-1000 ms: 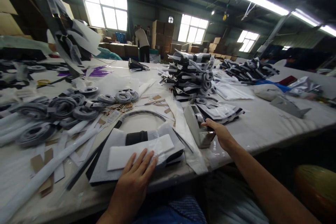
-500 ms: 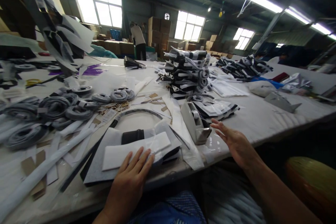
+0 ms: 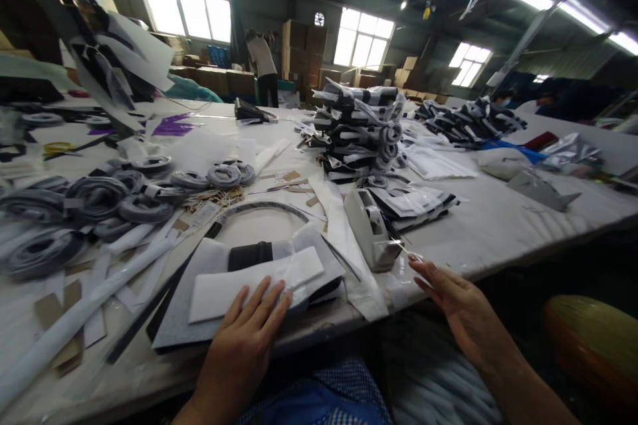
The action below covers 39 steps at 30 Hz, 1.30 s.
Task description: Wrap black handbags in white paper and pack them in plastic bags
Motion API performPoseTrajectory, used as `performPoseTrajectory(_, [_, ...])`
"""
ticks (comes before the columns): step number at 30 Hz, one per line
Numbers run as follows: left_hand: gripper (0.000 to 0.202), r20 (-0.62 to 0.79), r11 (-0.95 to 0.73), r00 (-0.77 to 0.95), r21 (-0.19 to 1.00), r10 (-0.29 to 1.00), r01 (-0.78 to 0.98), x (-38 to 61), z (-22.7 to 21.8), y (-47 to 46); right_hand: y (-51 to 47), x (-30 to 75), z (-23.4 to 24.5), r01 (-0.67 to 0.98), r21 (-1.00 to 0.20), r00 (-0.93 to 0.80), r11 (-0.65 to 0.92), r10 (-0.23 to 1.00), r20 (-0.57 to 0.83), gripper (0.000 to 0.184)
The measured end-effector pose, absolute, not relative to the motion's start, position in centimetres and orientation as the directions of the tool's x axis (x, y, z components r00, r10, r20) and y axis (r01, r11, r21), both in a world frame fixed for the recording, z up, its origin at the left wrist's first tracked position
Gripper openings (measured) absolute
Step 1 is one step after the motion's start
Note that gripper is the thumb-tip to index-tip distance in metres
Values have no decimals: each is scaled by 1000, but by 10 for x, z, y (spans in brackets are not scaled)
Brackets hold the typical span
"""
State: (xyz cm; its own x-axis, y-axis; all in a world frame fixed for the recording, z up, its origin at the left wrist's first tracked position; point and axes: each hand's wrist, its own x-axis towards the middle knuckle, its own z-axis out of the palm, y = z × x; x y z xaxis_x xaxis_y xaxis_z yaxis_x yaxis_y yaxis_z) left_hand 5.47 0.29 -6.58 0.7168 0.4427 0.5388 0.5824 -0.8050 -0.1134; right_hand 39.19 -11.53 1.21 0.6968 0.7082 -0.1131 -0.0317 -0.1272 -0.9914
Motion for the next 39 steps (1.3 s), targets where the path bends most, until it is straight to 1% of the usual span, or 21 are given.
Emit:
performPoseTrajectory(6, [50, 534, -803, 717, -111, 449, 585, 55, -65, 2, -126, 388, -6, -105, -982, 712, -159, 678, -186, 42])
performPoseTrajectory(9, [50, 531, -803, 726, -134, 437, 581, 55, -64, 1, -127, 389, -18, -145, -974, 718, -176, 659, -226, 41])
performPoseTrajectory(14, [51, 537, -799, 725, -145, 432, 584, 54, -64, 2, -122, 402, -40, -161, -966, 698, -203, 668, -257, 39])
performPoseTrajectory(16, [51, 524, -798, 735, -160, 431, 581, 54, -66, 3, -118, 410, -46, -36, -967, 707, -252, 677, -202, 44])
performPoseTrajectory(19, [52, 513, -797, 747, -182, 423, 576, 53, -68, 4, -109, 422, -46, 233, -919, 716, -318, 695, -58, 50])
performPoseTrajectory(20, [52, 511, -796, 749, -187, 422, 576, 53, -68, 4, -106, 426, -44, 294, -897, 712, -330, 702, -25, 50])
performPoseTrajectory(23, [53, 500, -794, 755, -196, 424, 576, 52, -69, 4, -99, 438, -33, 407, -842, 695, -354, 718, 35, 43])
performPoseTrajectory(26, [52, 507, -796, 756, -202, 414, 571, 52, -70, 4, -96, 446, -24, 510, -771, 665, -381, 743, 73, 39])
performPoseTrajectory(31, [51, 530, -794, 740, -188, 414, 579, 52, -71, 4, -102, 454, -24, 642, -639, 606, -422, 791, 86, 30])
performPoseTrajectory(35, [52, 540, -811, 737, -157, 407, 563, 51, -71, 4, -117, 455, -24, 748, -506, 580, -429, 794, 184, 28])
performPoseTrajectory(36, [52, 546, -815, 732, -145, 407, 561, 51, -71, 4, -122, 455, -22, 790, -446, 553, -421, 804, 220, 28])
performPoseTrajectory(37, [51, 552, -818, 727, -133, 408, 560, 52, -72, 4, -125, 456, -19, 843, -359, 503, -401, 824, 262, 27])
performPoseTrajectory(39, [50, 559, -823, 718, -105, 415, 558, 52, -72, 4, -131, 457, -10, 946, -106, 325, -308, 880, 346, 26])
